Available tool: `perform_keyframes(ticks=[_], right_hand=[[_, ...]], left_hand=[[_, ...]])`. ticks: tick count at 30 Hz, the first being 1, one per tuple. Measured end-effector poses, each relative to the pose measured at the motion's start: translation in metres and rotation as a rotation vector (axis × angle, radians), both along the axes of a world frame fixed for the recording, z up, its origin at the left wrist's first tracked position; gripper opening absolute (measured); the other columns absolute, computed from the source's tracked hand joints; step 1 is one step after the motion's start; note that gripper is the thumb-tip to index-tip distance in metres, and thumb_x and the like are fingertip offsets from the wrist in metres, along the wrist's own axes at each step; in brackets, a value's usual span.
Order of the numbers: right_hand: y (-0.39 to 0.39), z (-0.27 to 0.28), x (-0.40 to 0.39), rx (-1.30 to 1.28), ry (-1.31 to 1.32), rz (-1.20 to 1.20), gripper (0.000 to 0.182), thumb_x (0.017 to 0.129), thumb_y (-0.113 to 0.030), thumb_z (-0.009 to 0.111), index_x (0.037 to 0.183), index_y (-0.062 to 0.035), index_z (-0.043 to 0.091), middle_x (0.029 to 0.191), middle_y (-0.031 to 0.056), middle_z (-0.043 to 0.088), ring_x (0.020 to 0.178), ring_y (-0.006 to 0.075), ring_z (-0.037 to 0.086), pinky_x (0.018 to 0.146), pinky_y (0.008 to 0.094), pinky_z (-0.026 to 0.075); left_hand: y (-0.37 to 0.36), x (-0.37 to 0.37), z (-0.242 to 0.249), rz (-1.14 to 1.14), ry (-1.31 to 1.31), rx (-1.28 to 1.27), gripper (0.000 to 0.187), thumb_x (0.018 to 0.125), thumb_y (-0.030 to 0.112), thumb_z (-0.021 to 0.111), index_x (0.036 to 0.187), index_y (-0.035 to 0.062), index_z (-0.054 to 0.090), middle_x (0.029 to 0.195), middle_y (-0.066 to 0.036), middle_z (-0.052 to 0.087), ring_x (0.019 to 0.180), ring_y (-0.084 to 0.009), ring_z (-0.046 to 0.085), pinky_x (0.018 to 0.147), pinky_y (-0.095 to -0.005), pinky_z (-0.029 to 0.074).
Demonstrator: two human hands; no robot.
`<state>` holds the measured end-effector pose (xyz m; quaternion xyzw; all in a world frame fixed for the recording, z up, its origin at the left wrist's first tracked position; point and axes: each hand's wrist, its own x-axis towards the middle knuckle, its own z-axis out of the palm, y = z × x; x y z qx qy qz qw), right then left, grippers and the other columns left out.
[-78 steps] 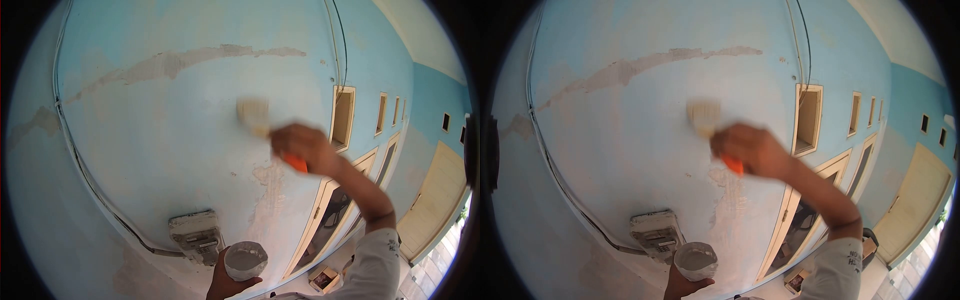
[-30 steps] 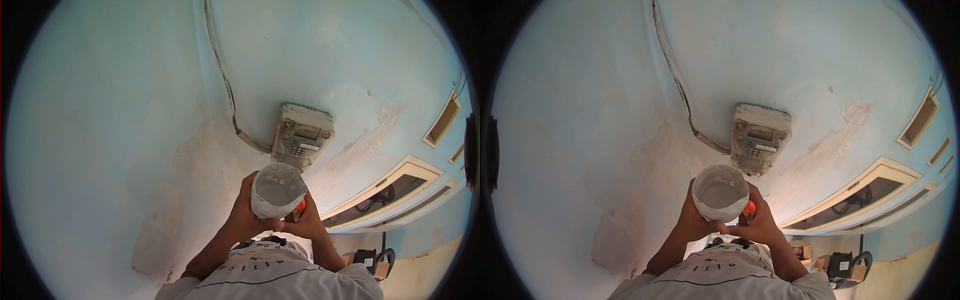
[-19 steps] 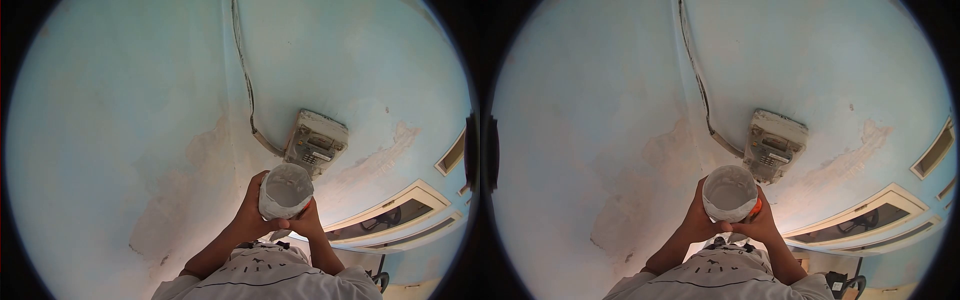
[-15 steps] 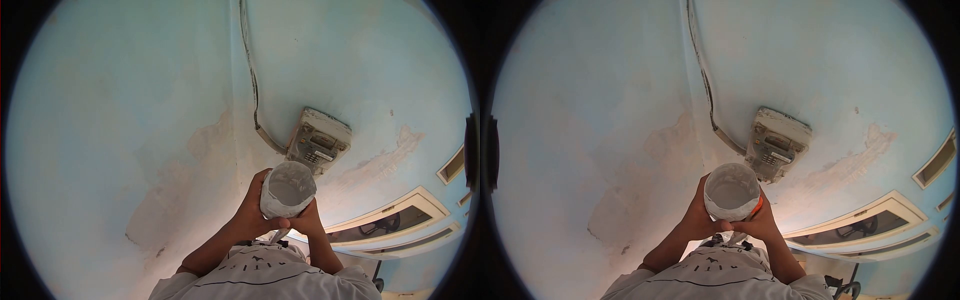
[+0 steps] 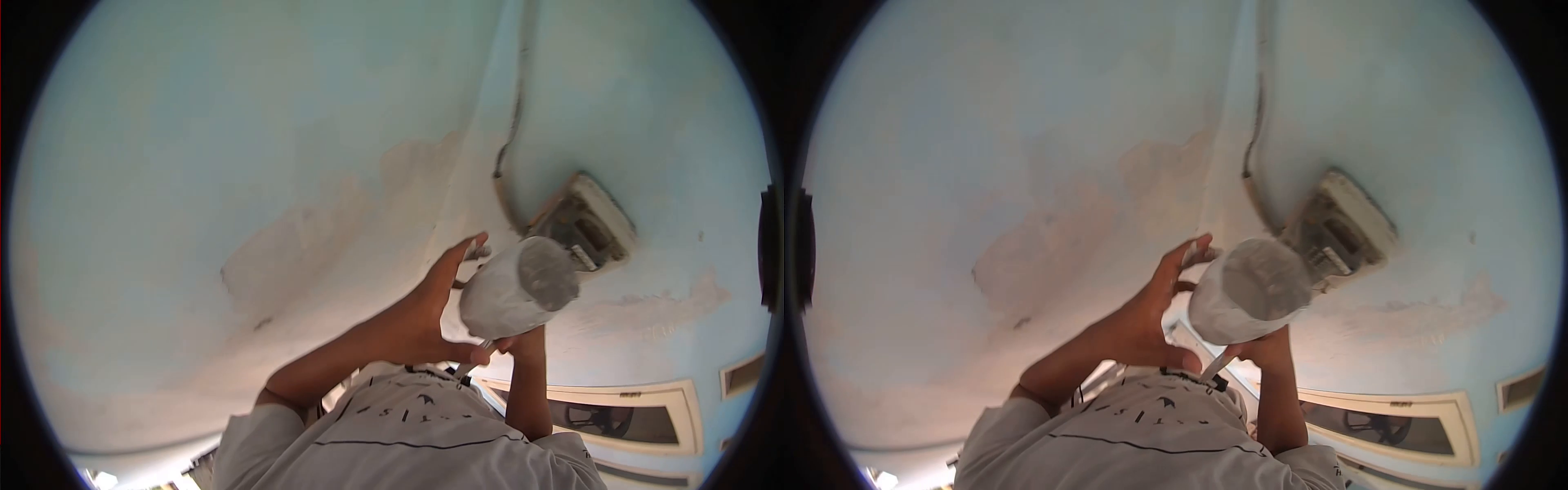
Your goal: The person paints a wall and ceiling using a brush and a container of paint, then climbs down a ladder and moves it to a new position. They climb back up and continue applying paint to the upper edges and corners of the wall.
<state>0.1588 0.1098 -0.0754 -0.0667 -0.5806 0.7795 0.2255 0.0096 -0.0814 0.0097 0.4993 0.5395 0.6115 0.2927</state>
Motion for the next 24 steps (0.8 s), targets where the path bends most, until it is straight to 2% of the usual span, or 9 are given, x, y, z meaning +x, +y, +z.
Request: perform_keyframes(ticks=[3,5,8,10,12,17,20,22,24], right_hand=[[0.009,-0.01,-0.009,0.244,0.09,-0.002,0.126,0.048,-0.047,0.103,0.147,0.0018,0.042,0.137,0.0148,0.058,0.126,0.0271,0.058,0.105,0.042,0.05],[0.001,0.004,-0.011,0.187,0.009,-0.027,0.142,0.045,-0.067,0.092,0.153,-0.0006,0.028,0.148,0.0217,0.048,0.124,0.0297,0.06,0.082,0.0371,0.065],[0.007,-0.011,-0.008,0.024,0.043,0.019,0.14,0.052,-0.062,0.092,0.156,-0.0045,0.019,0.155,0.0246,0.039,0.125,0.0297,0.058,0.072,0.0337,0.067],[0.008,-0.007,-0.004,0.004,0.035,0.104,0.136,0.056,-0.056,0.093,0.158,-0.0072,0.017,0.158,0.0266,0.034,0.128,0.0309,0.056,0.074,0.0347,0.067],[-0.002,-0.001,-0.004,0.223,-0.08,-0.026,0.14,0.055,-0.083,0.077,0.153,0.0025,0.027,0.147,0.0258,0.051,0.129,0.0363,0.057,0.104,0.0495,0.051],[0.021,-0.035,0.004,0.468,0.171,-0.085,0.118,0.074,-0.065,0.082,0.154,0.0022,0.026,0.15,0.0284,0.047,0.13,0.0381,0.057,0.102,0.0461,0.051],[0.03,-0.042,0.017,0.205,0.276,0.01,0.106,0.08,-0.049,0.082,0.155,0.0005,0.026,0.152,0.0281,0.046,0.133,0.0369,0.054,0.107,0.0435,0.048],[0.033,-0.037,0.028,0.313,0.11,-0.013,0.106,0.079,-0.049,0.081,0.157,-0.0016,0.027,0.153,0.0272,0.045,0.137,0.0358,0.051,0.112,0.0419,0.042],[0.035,-0.04,0.031,0.433,0.148,-0.051,0.103,0.082,-0.05,0.078,0.156,-0.0014,0.027,0.153,0.027,0.045,0.136,0.0349,0.051,0.111,0.0416,0.043]], left_hand=[[-0.025,-0.014,0.0,0.101,0.211,-0.039,0.122,0.076,0.025,0.091,0.161,0.0083,0.005,0.167,-0.015,0.018,0.149,-0.034,0.032,0.11,-0.0506,0.04],[-0.044,-0.02,-0.001,0.208,0.18,-0.158,0.097,0.084,0.031,0.084,0.155,0.0045,0.024,0.155,-0.018,0.038,0.142,-0.0326,0.043,0.106,-0.0488,0.045],[-0.069,-0.024,-0.014,0.276,0.174,-0.343,0.078,0.09,0.037,0.078,0.148,0.0017,0.04,0.144,-0.02,0.051,0.135,-0.0317,0.051,0.103,-0.0474,0.048],[-0.079,-0.03,-0.027,0.281,0.163,-0.466,0.07,0.092,0.037,0.076,0.145,0.0016,0.045,0.14,-0.019,0.055,0.131,-0.0295,0.054,0.1,-0.046,0.05],[-0.08,-0.037,-0.049,0.152,0.316,-0.686,0.063,0.095,0.043,0.07,0.138,0.0007,0.052,0.131,-0.02,0.061,0.124,-0.032,0.059,0.097,-0.0446,0.052],[-0.071,-0.05,-0.089,-0.037,0.417,-1.062,0.067,0.095,0.057,0.062,0.131,0.0006,0.058,0.116,-0.02,0.068,0.109,-0.0328,0.068,0.088,-0.042,0.056],[-0.078,-0.069,-0.156,-0.238,0.12,-1.309,0.065,0.094,0.055,0.062,0.131,0.0026,0.063,0.118,-0.018,0.072,0.105,-0.0318,0.071,0.091,-0.0435,0.057],[-0.096,-0.076,-0.219,-0.198,0.066,-1.51,0.066,0.094,0.06,0.06,0.122,0.0012,0.068,0.109,-0.019,0.074,0.094,-0.0299,0.073,0.084,-0.0435,0.058],[-0.122,-0.08,-0.266,-0.19,-0.012,-1.685,0.07,0.092,0.062,0.061,0.129,0.0037,0.066,0.118,-0.018,0.072,0.101,-0.03,0.072,0.09,-0.0446,0.057]])
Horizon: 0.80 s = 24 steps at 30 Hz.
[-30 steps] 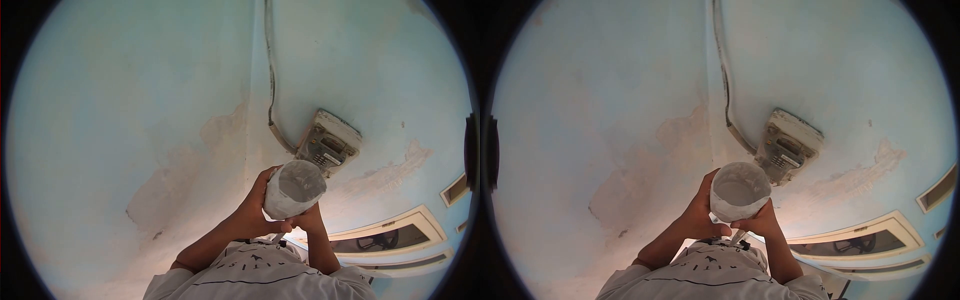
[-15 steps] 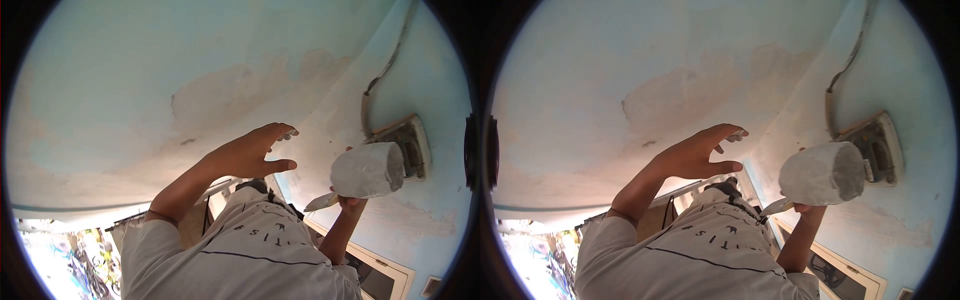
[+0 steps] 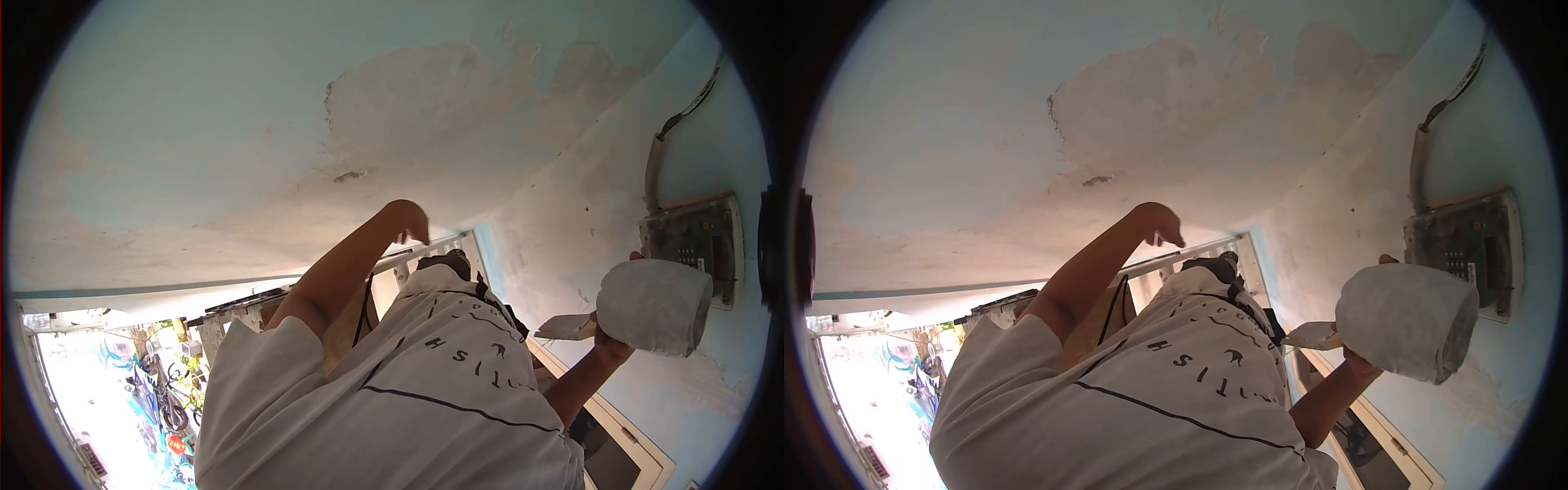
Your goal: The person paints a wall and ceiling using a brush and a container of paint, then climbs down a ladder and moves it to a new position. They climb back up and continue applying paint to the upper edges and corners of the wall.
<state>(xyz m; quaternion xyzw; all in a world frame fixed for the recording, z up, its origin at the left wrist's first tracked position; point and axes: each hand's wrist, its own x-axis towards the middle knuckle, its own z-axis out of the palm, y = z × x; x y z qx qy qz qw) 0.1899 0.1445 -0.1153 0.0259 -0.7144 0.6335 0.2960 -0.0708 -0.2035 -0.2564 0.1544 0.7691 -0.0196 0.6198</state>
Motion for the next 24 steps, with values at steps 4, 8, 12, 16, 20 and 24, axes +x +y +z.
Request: perform_keyframes(ticks=[4,8,12,16,20,24], right_hand=[[-0.001,-0.005,0.014,-0.36,-0.034,-0.034,0.094,0.09,-0.045,0.071,0.157,-0.0026,0.022,0.16,0.0271,0.03,0.121,0.0349,0.059,0.062,0.0353,0.066],[0.017,-0.019,0.03,-0.377,0.015,0.125,0.092,0.091,-0.044,0.071,0.157,-0.0027,0.021,0.159,0.0266,0.031,0.12,0.0357,0.06,0.063,0.0372,0.066],[0.044,-0.032,0.047,-0.395,0.081,0.336,0.09,0.092,-0.042,0.07,0.157,-0.0027,0.021,0.157,0.026,0.033,0.119,0.0368,0.06,0.064,0.0396,0.066],[0.064,-0.043,0.055,-0.41,0.154,0.562,0.089,0.093,-0.041,0.069,0.157,-0.0027,0.021,0.156,0.0253,0.035,0.118,0.0379,0.061,0.065,0.0421,0.067],[0.079,-0.052,0.063,-0.419,0.206,0.727,0.087,0.093,-0.04,0.068,0.157,-0.0027,0.021,0.155,0.0248,0.036,0.118,0.0388,0.061,0.066,0.0439,0.067],[0.062,-0.044,0.067,-0.456,0.174,0.681,0.084,0.095,-0.041,0.065,0.157,-0.0036,0.023,0.156,0.0252,0.036,0.122,0.0382,0.058,0.075,0.0441,0.063]], left_hand=[[-0.062,0.008,-0.115,-0.258,-0.045,-0.112,0.082,0.088,0.071,0.059,0.146,0.0122,0.056,0.159,-0.012,0.043,0.137,-0.0365,0.051,0.112,-0.0502,0.042],[-0.118,0.056,-0.15,0.031,-0.152,-0.307,0.096,0.079,0.077,0.067,0.147,0.0102,0.054,0.154,-0.016,0.048,0.141,-0.0355,0.047,0.114,-0.0487,0.04],[-0.124,0.086,-0.158,0.242,-0.165,-0.276,0.095,0.079,0.073,0.071,0.147,0.0088,0.053,0.15,-0.018,0.053,0.133,-0.034,0.055,0.108,-0.0473,0.045],[-0.134,0.085,-0.188,0.222,-0.167,-0.311,0.086,0.082,0.067,0.072,0.144,0.0086,0.056,0.141,-0.016,0.061,0.119,-0.0319,0.065,0.101,-0.0456,0.051],[-0.122,0.087,-0.155,0.051,-0.041,-0.222,0.064,0.085,0.051,0.071,0.134,0.0085,0.065,0.127,-0.015,0.069,0.106,-0.0305,0.069,0.092,-0.0462,0.053],[-0.125,0.081,-0.161,-0.043,-0.075,-0.21,0.038,0.081,0.027,0.063,0.111,0.0062,0.073,0.101,-0.016,0.071,0.086,-0.0273,0.066,0.079,-0.0449,0.052]])
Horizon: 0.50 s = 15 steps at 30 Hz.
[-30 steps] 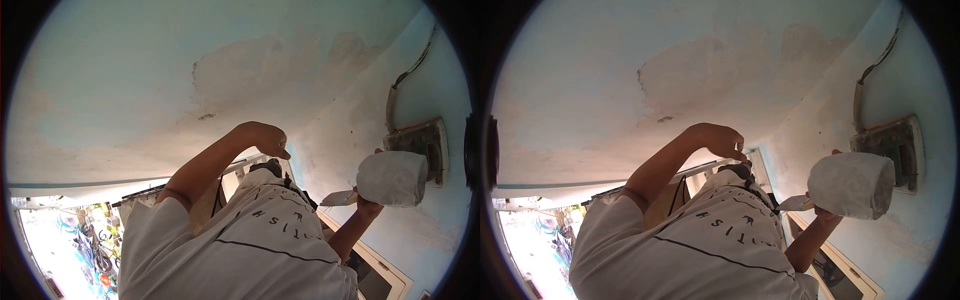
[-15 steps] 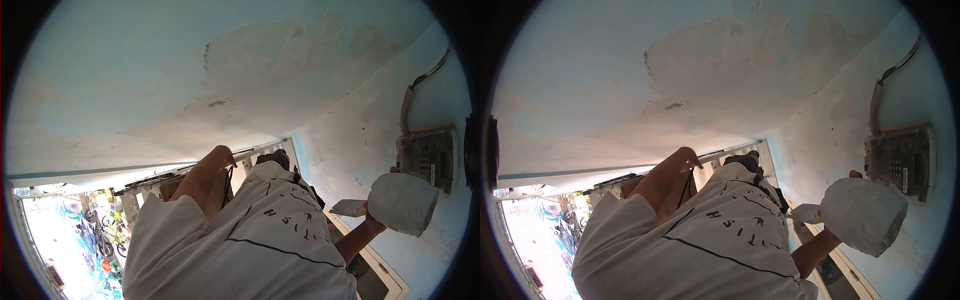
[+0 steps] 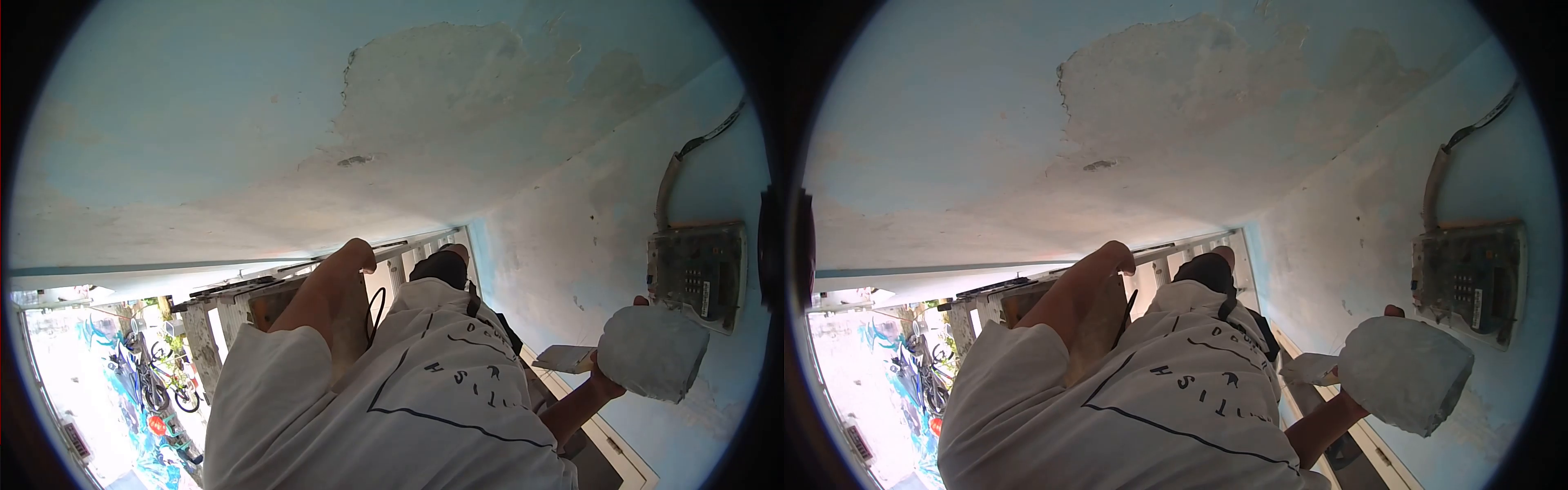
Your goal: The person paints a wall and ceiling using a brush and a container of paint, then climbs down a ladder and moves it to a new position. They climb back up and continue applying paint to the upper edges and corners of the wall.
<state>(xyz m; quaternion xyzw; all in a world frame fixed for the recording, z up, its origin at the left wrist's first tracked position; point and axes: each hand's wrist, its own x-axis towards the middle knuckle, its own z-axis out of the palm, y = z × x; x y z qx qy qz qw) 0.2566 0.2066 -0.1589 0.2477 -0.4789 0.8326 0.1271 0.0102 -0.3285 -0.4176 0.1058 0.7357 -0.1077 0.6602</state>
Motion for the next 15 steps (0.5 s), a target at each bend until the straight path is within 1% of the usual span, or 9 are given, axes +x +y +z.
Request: perform_keyframes(ticks=[1,2,4,8,10,15], right_hand=[[-0.005,0.003,-0.004,-0.004,-0.013,-0.012,0.083,0.095,-0.041,0.064,0.157,-0.0038,0.023,0.156,0.0253,0.035,0.123,0.038,0.058,0.077,0.0442,0.062],[-0.008,0.007,-0.005,-0.007,-0.023,-0.023,0.082,0.096,-0.041,0.064,0.157,-0.004,0.024,0.156,0.0254,0.035,0.124,0.0379,0.057,0.079,0.0443,0.061],[-0.015,0.014,-0.008,-0.011,-0.04,-0.049,0.08,0.097,-0.041,0.062,0.157,-0.0045,0.025,0.156,0.0257,0.035,0.126,0.0376,0.056,0.084,0.0444,0.059],[-0.024,0.03,-0.003,-0.027,-0.065,-0.087,0.076,0.098,-0.042,0.059,0.156,-0.0054,0.026,0.157,0.0261,0.035,0.13,0.037,0.053,0.092,0.0446,0.055],[-0.032,0.037,-0.006,-0.042,-0.068,-0.104,0.074,0.099,-0.042,0.058,0.156,-0.0059,0.027,0.157,0.0263,0.034,0.132,0.0367,0.052,0.097,0.0448,0.053],[-0.049,0.052,-0.015,-0.075,-0.107,-0.148,0.07,0.101,-0.043,0.055,0.156,-0.007,0.029,0.158,0.0268,0.034,0.137,0.0359,0.049,0.108,0.0451,0.048]], left_hand=[[0.001,-0.002,-0.001,-0.034,-0.058,0.007,0.034,0.078,0.022,0.061,0.105,0.0056,0.073,0.095,-0.016,0.07,0.081,-0.0264,0.063,0.076,-0.0444,0.05],[0.003,-0.003,-0.002,-0.036,-0.055,0.012,0.034,0.078,0.022,0.061,0.105,0.0056,0.073,0.095,-0.016,0.07,0.081,-0.0264,0.063,0.076,-0.0444,0.05],[0.003,-0.007,-0.008,-0.117,-0.149,0.019,0.033,0.076,0.02,0.06,0.103,0.0066,0.073,0.093,-0.016,0.069,0.079,-0.0258,0.061,0.074,-0.0435,0.049],[0.004,-0.004,-0.012,-0.075,-0.152,0.001,0.032,0.073,0.021,0.061,0.1,0.0083,0.074,0.093,-0.016,0.069,0.079,-0.0264,0.062,0.075,-0.0441,0.05],[0.004,-0.007,-0.01,-0.12,-0.115,-0.001,0.031,0.072,0.021,0.061,0.098,0.0091,0.074,0.093,-0.016,0.07,0.081,-0.0265,0.063,0.075,-0.0445,0.05],[0.006,-0.006,-0.012,-0.109,-0.113,0.003,0.031,0.072,0.021,0.061,0.097,0.0094,0.074,0.094,-0.015,0.07,0.082,-0.026,0.064,0.076,-0.0444,0.051]])
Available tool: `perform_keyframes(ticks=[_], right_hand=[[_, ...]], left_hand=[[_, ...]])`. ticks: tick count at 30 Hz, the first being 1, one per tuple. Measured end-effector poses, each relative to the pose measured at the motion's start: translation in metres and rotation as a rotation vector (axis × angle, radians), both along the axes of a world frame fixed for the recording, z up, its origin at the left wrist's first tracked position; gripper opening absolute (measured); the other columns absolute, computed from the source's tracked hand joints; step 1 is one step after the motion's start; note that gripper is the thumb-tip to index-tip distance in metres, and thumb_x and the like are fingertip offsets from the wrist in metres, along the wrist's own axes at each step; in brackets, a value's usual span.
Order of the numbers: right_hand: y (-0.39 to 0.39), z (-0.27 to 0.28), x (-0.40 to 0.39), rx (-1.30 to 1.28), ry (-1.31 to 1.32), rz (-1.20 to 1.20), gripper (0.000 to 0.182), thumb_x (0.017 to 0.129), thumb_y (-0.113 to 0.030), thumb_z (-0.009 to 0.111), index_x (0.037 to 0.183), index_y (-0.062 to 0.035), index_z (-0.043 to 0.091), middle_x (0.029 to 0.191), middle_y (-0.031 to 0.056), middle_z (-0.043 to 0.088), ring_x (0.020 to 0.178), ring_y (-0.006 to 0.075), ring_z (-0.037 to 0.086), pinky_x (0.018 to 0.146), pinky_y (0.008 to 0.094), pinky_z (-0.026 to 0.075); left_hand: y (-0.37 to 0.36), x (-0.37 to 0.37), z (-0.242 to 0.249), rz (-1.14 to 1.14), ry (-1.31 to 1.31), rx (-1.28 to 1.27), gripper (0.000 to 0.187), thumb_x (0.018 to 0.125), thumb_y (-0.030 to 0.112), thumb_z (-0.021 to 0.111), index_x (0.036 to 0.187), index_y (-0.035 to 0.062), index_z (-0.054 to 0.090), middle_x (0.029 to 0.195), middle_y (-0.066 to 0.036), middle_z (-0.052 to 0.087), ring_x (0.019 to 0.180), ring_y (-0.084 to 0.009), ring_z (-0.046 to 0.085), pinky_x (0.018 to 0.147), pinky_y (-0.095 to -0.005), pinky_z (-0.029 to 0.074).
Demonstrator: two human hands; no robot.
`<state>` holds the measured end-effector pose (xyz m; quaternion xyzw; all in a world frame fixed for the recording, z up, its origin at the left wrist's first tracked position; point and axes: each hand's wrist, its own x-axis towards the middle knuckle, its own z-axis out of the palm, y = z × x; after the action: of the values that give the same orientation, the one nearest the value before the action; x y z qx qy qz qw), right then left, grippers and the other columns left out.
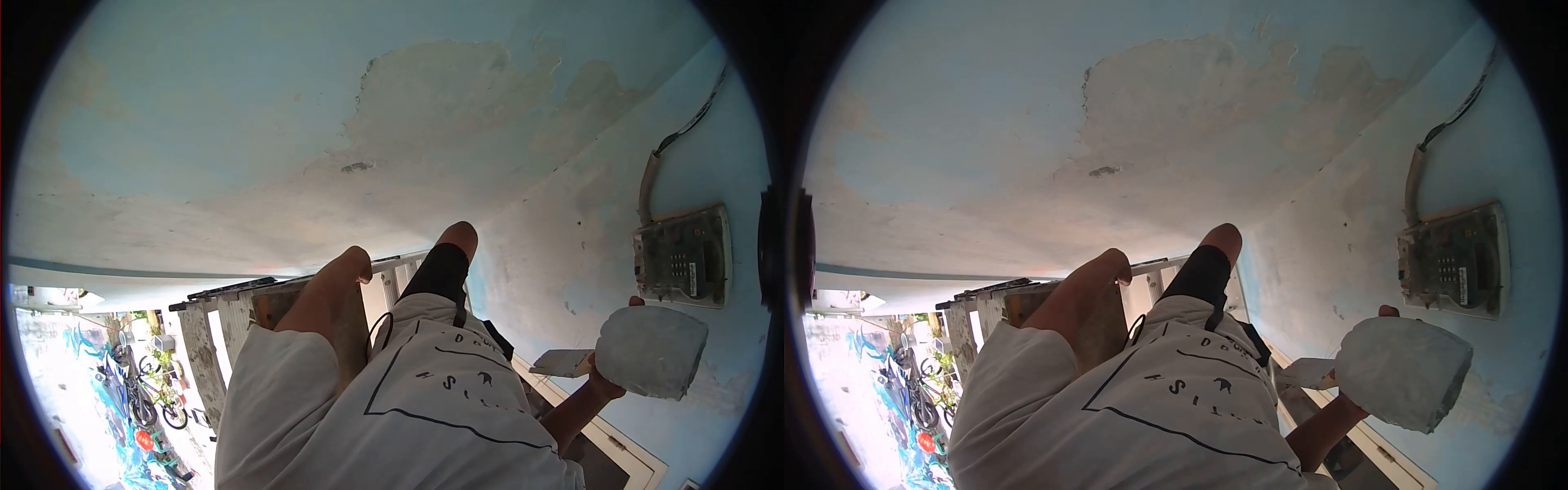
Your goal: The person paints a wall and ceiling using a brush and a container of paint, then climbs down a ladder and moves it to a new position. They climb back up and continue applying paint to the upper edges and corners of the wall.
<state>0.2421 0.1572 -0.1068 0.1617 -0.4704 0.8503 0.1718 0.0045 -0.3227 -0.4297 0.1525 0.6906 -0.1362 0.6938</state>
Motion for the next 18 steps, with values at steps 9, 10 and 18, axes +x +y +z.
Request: perform_keyframes(ticks=[9,10,18], right_hand=[[-0.015,0.004,-0.005,0.008,-0.091,-0.132,0.069,0.101,-0.044,0.056,0.156,-0.0093,0.032,0.154,0.0274,0.039,0.131,0.0337,0.054,0.104,0.0428,0.053],[-0.014,0.001,-0.007,0.016,-0.088,-0.142,0.069,0.101,-0.045,0.055,0.156,-0.0097,0.032,0.154,0.0276,0.04,0.131,0.0333,0.054,0.103,0.0425,0.053],[-0.002,-0.015,-0.01,-0.077,-0.14,-0.146,0.073,0.1,-0.048,0.056,0.156,-0.0097,0.031,0.152,0.0268,0.042,0.126,0.0366,0.057,0.104,0.0481,0.051]], left_hand=[[0.003,0.0,0.012,0.041,0.012,-0.016,0.027,0.072,0.02,0.062,0.095,0.0102,0.073,0.091,-0.014,0.069,0.08,-0.0245,0.064,0.075,-0.0423,0.051],[0.003,-0.001,0.015,0.046,0.034,-0.007,0.026,0.072,0.02,0.062,0.094,0.0101,0.073,0.09,-0.014,0.069,0.08,-0.0244,0.064,0.075,-0.042,0.051],[0.004,0.001,0.011,0.015,0.076,-0.012,0.031,0.07,0.024,0.065,0.096,0.0092,0.075,0.095,-0.016,0.072,0.083,-0.0274,0.068,0.077,-0.0429,0.054]])
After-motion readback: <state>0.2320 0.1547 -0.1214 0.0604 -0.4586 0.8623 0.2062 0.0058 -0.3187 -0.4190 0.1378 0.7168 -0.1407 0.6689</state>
